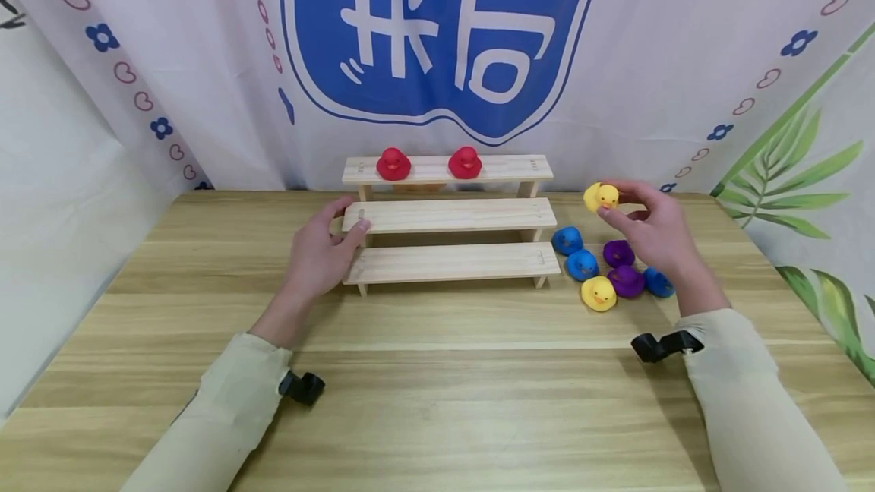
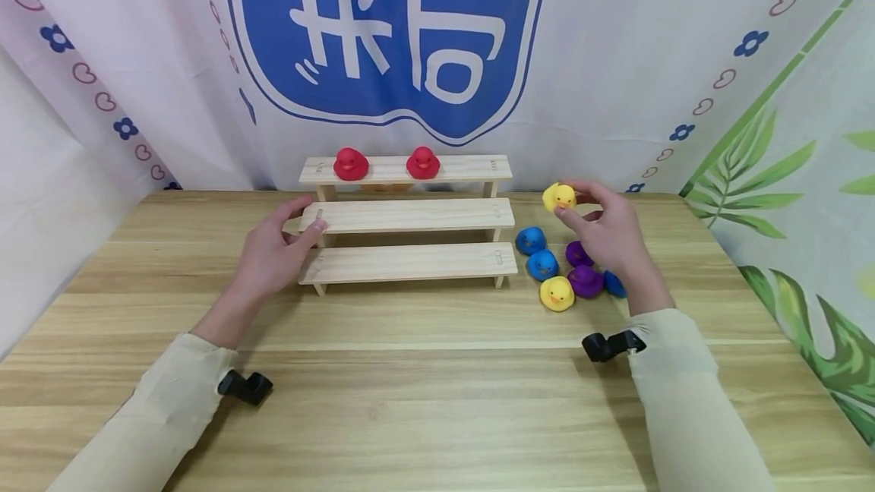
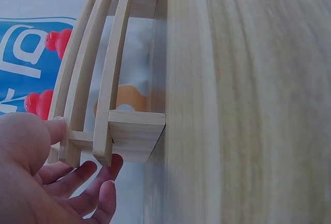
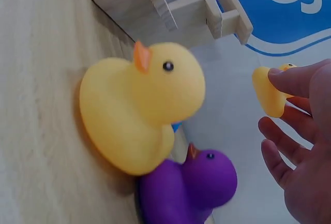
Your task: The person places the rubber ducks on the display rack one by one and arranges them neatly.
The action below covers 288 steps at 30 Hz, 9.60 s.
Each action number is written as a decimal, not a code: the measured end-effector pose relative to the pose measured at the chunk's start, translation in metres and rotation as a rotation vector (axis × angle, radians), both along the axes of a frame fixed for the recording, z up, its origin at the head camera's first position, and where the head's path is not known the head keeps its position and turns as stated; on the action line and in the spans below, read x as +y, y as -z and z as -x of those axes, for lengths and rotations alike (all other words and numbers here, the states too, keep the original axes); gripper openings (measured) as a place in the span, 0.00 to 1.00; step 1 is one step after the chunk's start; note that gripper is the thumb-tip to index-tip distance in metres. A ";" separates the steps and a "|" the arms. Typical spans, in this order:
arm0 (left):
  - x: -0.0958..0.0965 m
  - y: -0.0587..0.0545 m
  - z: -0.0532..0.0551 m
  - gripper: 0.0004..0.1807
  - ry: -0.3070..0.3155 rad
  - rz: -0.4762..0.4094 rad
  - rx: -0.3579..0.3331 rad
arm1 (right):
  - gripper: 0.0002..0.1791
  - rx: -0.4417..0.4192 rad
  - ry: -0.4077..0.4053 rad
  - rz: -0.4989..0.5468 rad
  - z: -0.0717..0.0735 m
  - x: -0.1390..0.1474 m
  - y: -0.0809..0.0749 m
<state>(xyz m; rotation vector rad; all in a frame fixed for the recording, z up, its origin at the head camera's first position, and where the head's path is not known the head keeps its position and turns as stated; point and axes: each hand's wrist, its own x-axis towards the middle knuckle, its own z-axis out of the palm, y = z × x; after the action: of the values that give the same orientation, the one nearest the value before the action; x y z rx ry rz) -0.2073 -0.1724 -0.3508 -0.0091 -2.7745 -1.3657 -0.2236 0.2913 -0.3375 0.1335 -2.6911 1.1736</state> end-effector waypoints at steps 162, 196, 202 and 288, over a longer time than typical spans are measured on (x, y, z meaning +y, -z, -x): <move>0.002 0.002 -0.001 0.35 -0.012 0.032 0.030 | 0.28 -0.377 -0.042 -0.094 -0.014 0.052 0.035; 0.001 0.002 -0.003 0.35 0.001 0.012 0.043 | 0.32 -0.231 -0.062 -0.116 -0.014 0.038 0.027; 0.001 0.003 -0.002 0.35 -0.002 0.013 0.040 | 0.30 -0.166 -0.069 -0.114 -0.017 0.026 0.015; 0.002 0.001 -0.001 0.36 0.001 0.008 0.014 | 0.20 0.029 -0.479 0.123 0.011 -0.234 -0.006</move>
<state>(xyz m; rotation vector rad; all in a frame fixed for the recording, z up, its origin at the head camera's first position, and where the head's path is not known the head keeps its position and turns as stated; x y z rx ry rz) -0.2067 -0.1700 -0.3517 -0.0203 -2.7682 -1.3496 -0.2347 0.0570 -0.3311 0.8040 -2.6278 1.4390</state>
